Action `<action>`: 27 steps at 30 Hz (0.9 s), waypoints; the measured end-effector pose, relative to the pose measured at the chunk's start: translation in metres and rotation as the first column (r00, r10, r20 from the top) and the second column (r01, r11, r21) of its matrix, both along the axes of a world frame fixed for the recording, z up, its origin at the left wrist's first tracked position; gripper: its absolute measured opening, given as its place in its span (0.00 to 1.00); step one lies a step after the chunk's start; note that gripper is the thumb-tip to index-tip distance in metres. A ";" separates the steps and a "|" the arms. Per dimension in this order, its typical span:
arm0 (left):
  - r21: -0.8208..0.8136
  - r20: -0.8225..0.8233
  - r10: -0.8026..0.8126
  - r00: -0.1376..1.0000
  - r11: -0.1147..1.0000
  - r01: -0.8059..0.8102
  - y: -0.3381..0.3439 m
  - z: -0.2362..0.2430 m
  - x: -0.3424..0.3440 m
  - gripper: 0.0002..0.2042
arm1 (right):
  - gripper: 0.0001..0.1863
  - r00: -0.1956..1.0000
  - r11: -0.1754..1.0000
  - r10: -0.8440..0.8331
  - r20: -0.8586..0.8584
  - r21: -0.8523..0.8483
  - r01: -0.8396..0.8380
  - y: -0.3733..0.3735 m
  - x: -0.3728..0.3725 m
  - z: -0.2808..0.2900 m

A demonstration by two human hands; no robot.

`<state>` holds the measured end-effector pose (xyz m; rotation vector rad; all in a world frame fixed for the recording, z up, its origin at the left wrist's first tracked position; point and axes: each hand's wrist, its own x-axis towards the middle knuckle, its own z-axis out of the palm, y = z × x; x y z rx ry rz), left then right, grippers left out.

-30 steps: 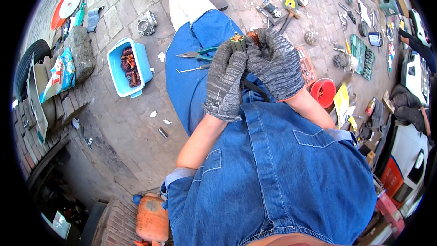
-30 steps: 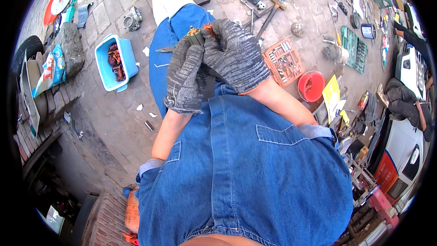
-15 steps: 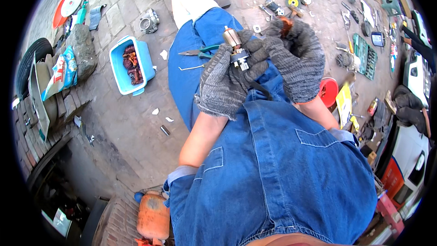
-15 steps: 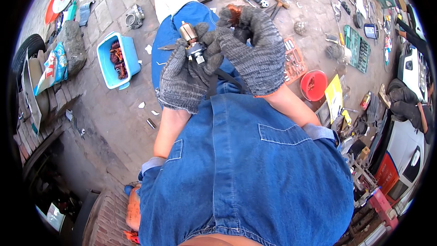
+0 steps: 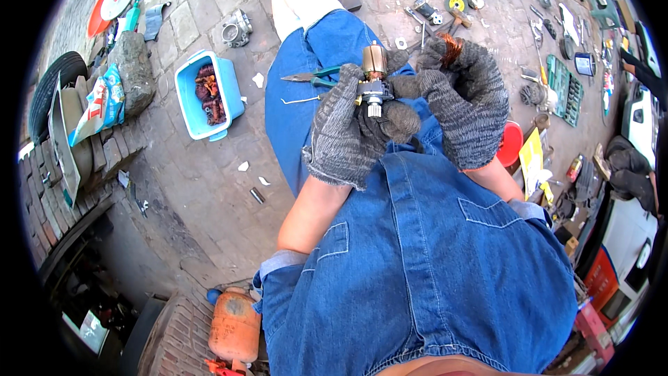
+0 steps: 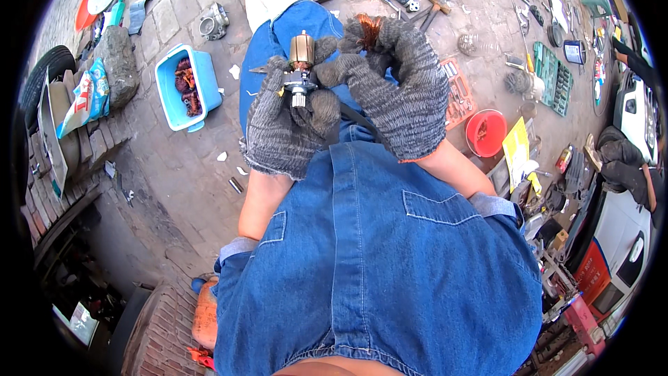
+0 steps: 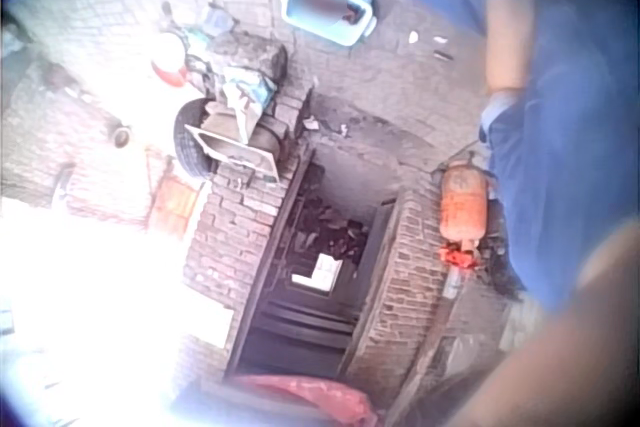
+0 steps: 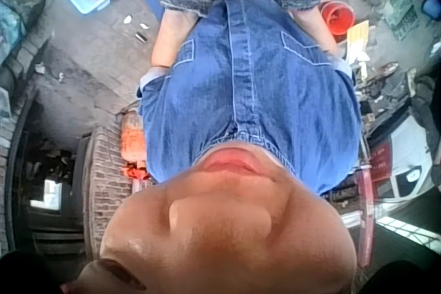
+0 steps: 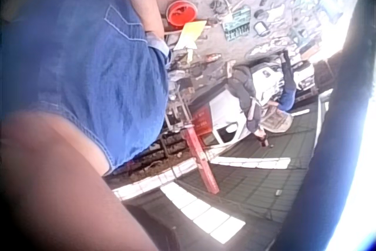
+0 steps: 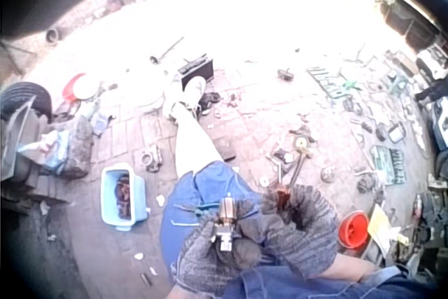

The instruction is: The person sits on the ground and uses pliers and a screwdriver to strip wires and adjust a small cylindrical electronic component. They repeatedly twist and cut wires, then use the screwdriver to manipulate internal parts of the component.

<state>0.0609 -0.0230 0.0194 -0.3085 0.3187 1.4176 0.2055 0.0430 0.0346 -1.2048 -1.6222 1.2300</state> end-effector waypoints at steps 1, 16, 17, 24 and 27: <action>-0.011 0.009 0.006 1.000 1.000 -0.006 -0.001 0.001 0.000 0.22 | 0.16 1.000 1.000 0.003 0.010 -0.010 -0.002 0.000 0.001 -0.001; -0.110 0.048 -0.060 0.997 0.992 0.065 -0.001 -0.005 0.004 0.23 | 0.22 0.975 0.929 0.120 0.187 0.325 -0.176 0.000 -0.011 0.015; -0.050 0.065 -0.054 0.996 0.997 0.057 -0.001 -0.004 0.003 0.24 | 0.20 0.964 0.929 0.163 0.210 0.298 -0.222 0.001 -0.008 0.014; 0.101 -0.232 -0.070 0.970 0.990 0.095 -0.011 -0.016 -0.002 0.12 | 0.11 0.872 0.638 0.197 0.449 0.617 -0.461 0.018 -0.009 0.022; -0.025 -0.235 -0.130 0.963 0.992 0.128 -0.006 -0.027 -0.008 0.11 | 0.12 0.840 0.566 0.241 0.486 0.633 -0.529 0.026 0.002 0.012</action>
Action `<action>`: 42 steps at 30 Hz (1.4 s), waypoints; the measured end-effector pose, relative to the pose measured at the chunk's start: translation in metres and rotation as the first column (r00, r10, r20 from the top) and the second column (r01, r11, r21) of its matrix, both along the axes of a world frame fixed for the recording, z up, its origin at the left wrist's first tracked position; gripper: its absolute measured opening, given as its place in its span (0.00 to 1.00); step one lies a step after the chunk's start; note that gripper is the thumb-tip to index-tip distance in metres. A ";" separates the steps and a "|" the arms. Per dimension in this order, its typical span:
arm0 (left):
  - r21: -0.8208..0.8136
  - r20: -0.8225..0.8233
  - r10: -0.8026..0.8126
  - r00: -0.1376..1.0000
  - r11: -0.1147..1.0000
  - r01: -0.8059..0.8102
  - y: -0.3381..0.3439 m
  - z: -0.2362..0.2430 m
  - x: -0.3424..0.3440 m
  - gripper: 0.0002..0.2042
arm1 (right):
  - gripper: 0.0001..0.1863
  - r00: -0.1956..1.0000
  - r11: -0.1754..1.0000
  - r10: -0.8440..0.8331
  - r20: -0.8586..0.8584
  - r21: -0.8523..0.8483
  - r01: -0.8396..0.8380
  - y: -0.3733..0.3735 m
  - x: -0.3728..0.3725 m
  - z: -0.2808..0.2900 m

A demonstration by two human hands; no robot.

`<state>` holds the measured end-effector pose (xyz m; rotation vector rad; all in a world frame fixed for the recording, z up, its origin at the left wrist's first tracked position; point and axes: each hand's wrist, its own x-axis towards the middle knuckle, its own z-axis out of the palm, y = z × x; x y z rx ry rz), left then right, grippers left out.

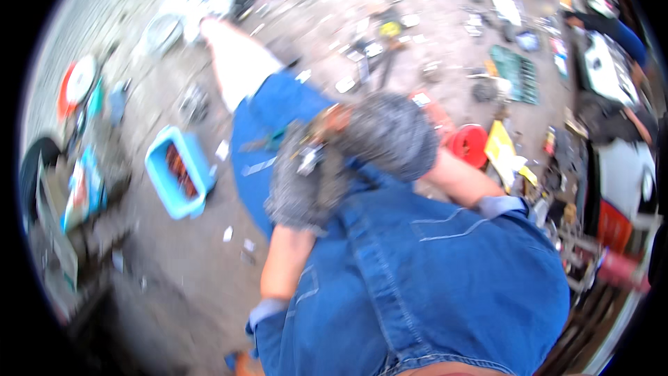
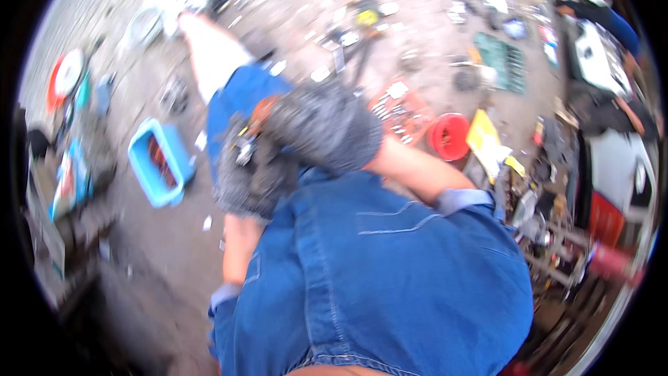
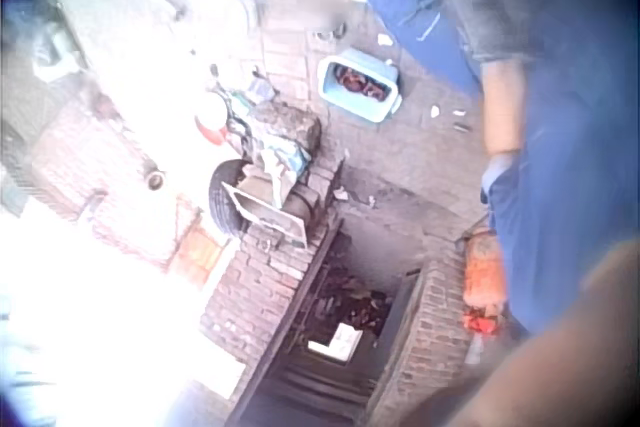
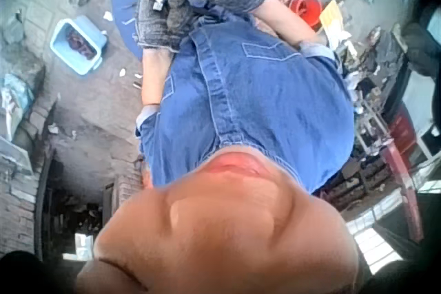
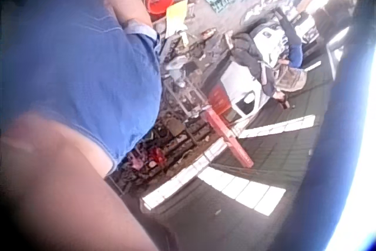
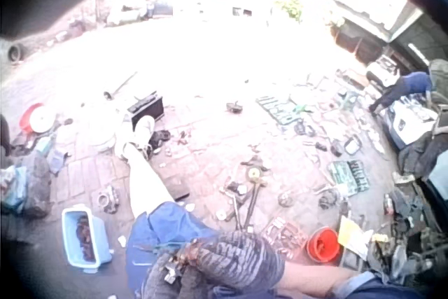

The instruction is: The person sits on the ground and uses pliers and a screwdriver to strip wires and adjust a small cylindrical electronic component. They repeatedly twist and cut wires, then use the screwdriver to manipulate internal parts of the component.

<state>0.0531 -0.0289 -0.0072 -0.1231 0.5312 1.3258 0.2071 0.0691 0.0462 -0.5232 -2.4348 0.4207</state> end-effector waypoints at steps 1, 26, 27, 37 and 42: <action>-0.011 0.076 -0.029 0.997 0.999 0.030 0.010 0.001 0.005 0.10 | 0.13 0.999 0.999 0.032 -0.002 0.031 -0.032 0.004 0.006 0.003; 0.146 0.233 -0.213 0.949 0.972 0.183 0.045 0.025 0.038 0.13 | 0.12 0.817 0.756 -0.522 -0.246 -0.576 0.310 0.000 0.046 -0.008; 0.223 0.065 -0.190 0.980 0.960 0.172 0.045 0.024 0.042 0.12 | 0.13 0.834 0.782 -0.508 -0.215 -0.521 0.342 0.000 0.048 -0.011; 0.215 -0.072 -0.100 0.992 0.970 0.113 0.049 0.026 0.052 0.11 | 0.10 0.974 0.973 -0.224 -0.026 -0.052 0.223 0.020 0.047 0.008; 0.088 -0.075 -0.155 0.985 0.983 0.162 0.054 0.041 0.045 0.11 | 0.15 0.981 0.980 -0.191 0.023 -0.053 0.192 0.021 0.053 0.012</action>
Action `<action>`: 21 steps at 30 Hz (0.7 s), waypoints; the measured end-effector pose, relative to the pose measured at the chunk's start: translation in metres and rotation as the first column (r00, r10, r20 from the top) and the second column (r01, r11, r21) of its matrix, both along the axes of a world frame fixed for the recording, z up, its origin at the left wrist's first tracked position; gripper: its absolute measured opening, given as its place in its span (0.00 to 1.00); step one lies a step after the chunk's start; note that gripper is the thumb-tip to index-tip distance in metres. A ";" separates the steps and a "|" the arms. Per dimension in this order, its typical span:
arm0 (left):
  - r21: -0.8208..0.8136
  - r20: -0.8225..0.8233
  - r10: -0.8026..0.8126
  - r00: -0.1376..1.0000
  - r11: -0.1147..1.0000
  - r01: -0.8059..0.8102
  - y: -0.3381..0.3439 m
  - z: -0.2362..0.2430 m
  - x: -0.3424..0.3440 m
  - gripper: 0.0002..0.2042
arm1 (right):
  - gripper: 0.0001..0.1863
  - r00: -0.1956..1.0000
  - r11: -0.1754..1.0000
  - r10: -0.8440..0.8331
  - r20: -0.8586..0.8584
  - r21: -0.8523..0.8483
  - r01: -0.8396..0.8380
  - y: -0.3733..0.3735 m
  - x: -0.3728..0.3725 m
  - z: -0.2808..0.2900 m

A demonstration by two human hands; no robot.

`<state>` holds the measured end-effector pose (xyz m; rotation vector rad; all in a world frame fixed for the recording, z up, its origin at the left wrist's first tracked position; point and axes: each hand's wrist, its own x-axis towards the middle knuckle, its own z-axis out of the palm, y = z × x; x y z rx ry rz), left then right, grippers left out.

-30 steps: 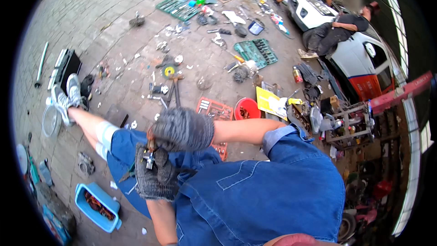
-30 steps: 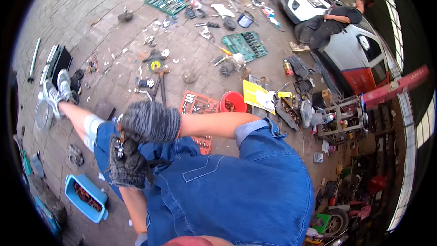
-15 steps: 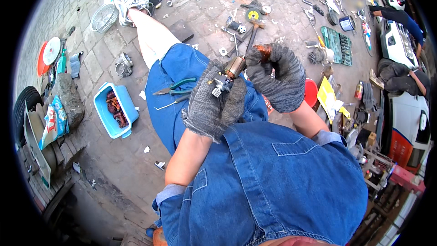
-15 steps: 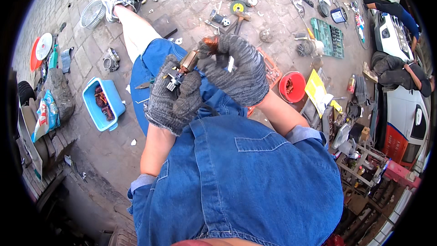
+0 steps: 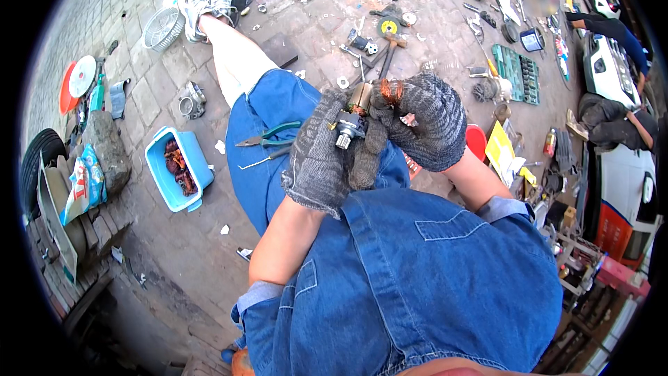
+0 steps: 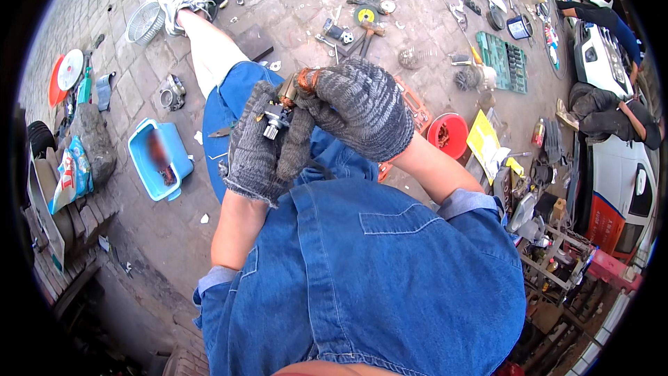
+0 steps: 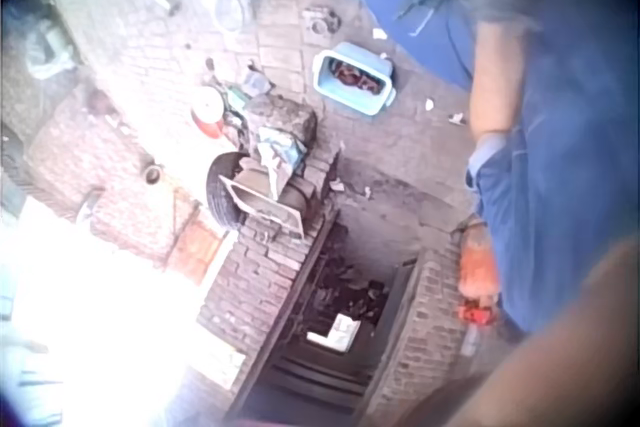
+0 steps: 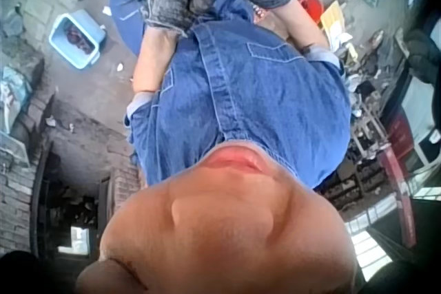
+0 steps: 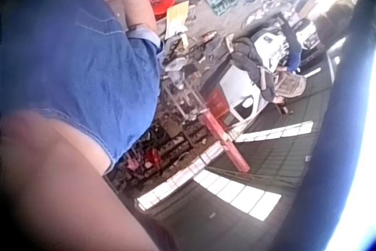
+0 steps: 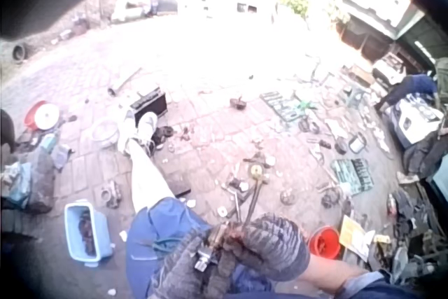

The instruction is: The person sits on the ground and uses pliers and a screwdriver to strip wires and adjust a small cylindrical electronic component. They repeatedly twist and cut wires, then use the screwdriver to manipulate internal parts of the component.

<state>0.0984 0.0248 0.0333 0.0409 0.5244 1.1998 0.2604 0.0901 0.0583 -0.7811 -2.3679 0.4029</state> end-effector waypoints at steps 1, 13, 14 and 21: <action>-0.103 0.159 -0.012 0.987 0.994 0.029 0.001 0.003 -0.002 0.10 | 0.15 1.000 1.000 0.010 -0.002 0.005 -0.010 -0.001 0.000 0.001; 0.104 0.412 -0.143 0.900 0.989 0.110 0.000 -0.016 -0.011 0.14 | 0.12 0.991 1.000 -0.028 -0.132 -0.012 0.027 0.007 0.001 0.003; 0.088 0.378 -0.118 0.918 0.992 0.091 0.000 -0.014 -0.011 0.13 | 0.12 0.989 1.000 -0.020 -0.143 -0.022 0.017 0.008 0.001 0.006; -0.035 0.284 0.002 0.959 0.999 0.009 -0.002 -0.010 -0.005 0.10 | 0.16 0.998 0.999 0.045 0.044 -0.005 -0.045 0.009 -0.001 0.002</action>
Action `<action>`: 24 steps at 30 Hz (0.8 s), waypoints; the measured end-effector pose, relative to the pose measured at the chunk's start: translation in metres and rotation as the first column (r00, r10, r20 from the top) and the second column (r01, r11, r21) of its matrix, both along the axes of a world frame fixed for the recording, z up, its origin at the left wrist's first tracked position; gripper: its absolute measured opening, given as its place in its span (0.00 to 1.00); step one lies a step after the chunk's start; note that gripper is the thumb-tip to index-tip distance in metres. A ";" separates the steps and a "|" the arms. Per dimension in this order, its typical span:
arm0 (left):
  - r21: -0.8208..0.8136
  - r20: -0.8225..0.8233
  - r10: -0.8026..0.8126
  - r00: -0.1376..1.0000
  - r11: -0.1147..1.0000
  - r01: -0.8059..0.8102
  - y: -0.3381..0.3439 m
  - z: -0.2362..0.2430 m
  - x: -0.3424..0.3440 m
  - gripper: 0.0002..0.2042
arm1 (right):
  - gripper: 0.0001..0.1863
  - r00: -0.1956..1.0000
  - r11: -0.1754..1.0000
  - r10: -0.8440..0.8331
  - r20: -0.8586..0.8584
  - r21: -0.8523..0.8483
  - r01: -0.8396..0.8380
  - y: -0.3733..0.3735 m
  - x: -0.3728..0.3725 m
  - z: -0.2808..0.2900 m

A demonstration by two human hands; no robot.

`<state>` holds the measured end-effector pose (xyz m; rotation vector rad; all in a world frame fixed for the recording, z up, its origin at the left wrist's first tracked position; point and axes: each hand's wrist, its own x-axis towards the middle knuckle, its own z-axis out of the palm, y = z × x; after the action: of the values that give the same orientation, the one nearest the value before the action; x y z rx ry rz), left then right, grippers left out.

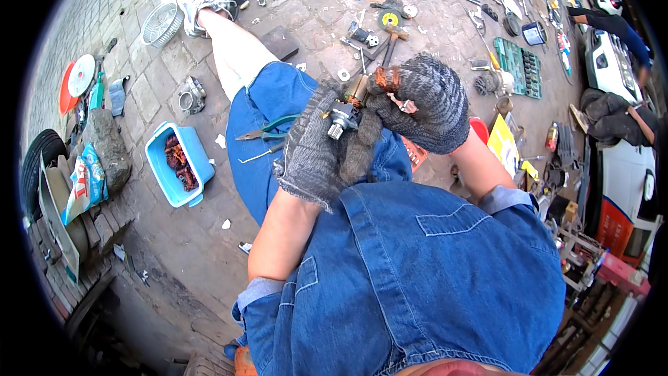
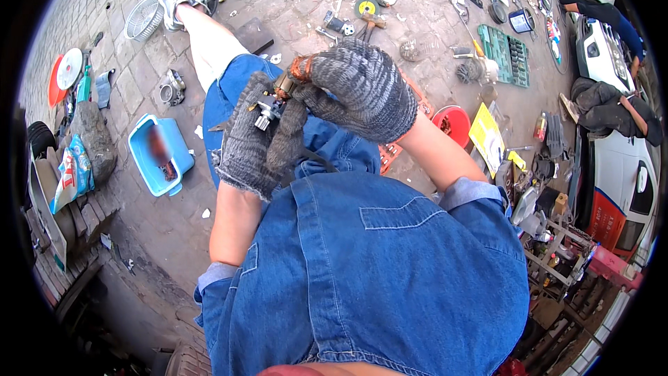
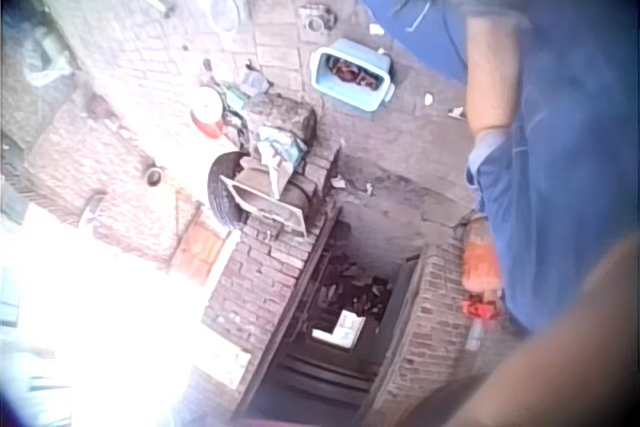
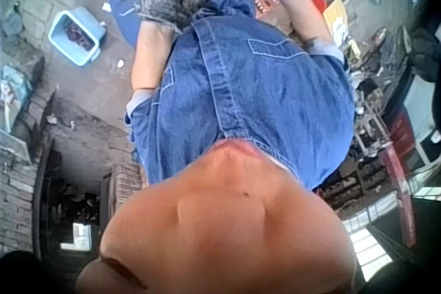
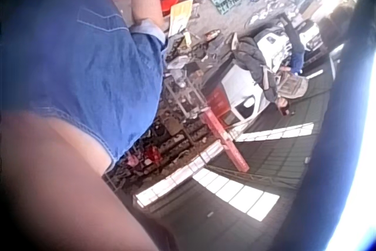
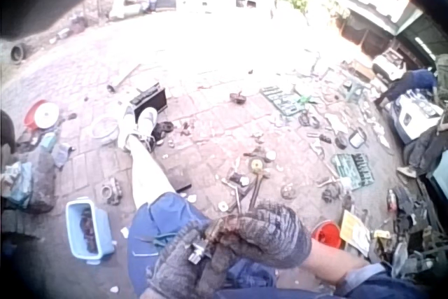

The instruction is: The person sits on the ground and uses pliers and a screwdriver to strip wires and adjust a small cylindrical electronic component. They repeatedly twist and cut wires, then use the screwdriver to manipulate internal parts of the component.

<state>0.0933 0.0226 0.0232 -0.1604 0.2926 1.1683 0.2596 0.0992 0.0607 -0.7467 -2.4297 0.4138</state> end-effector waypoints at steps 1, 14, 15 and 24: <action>0.012 -0.090 0.012 0.996 1.000 -0.011 -0.001 0.001 0.000 0.10 | 0.16 0.999 0.997 0.041 -0.006 0.068 -0.041 0.002 -0.001 0.001; -0.357 -0.196 0.016 0.980 0.930 -0.087 0.009 0.030 0.003 0.16 | 0.21 0.897 0.866 0.385 0.216 0.252 -0.432 0.020 0.001 0.009; -0.394 -0.224 0.071 0.972 0.906 -0.157 0.012 0.033 0.009 0.16 | 0.21 0.888 0.861 0.396 0.233 0.241 -0.447 0.022 0.000 0.011; -0.105 -0.399 -0.025 0.916 0.994 -0.019 0.002 0.015 0.006 0.17 | 0.21 0.945 0.937 0.305 0.119 0.139 -0.320 0.027 -0.009 0.002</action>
<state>0.0994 0.0246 0.0379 -0.0112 0.7189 1.1776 0.2505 0.1263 0.0631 -0.3171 -2.6431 0.3070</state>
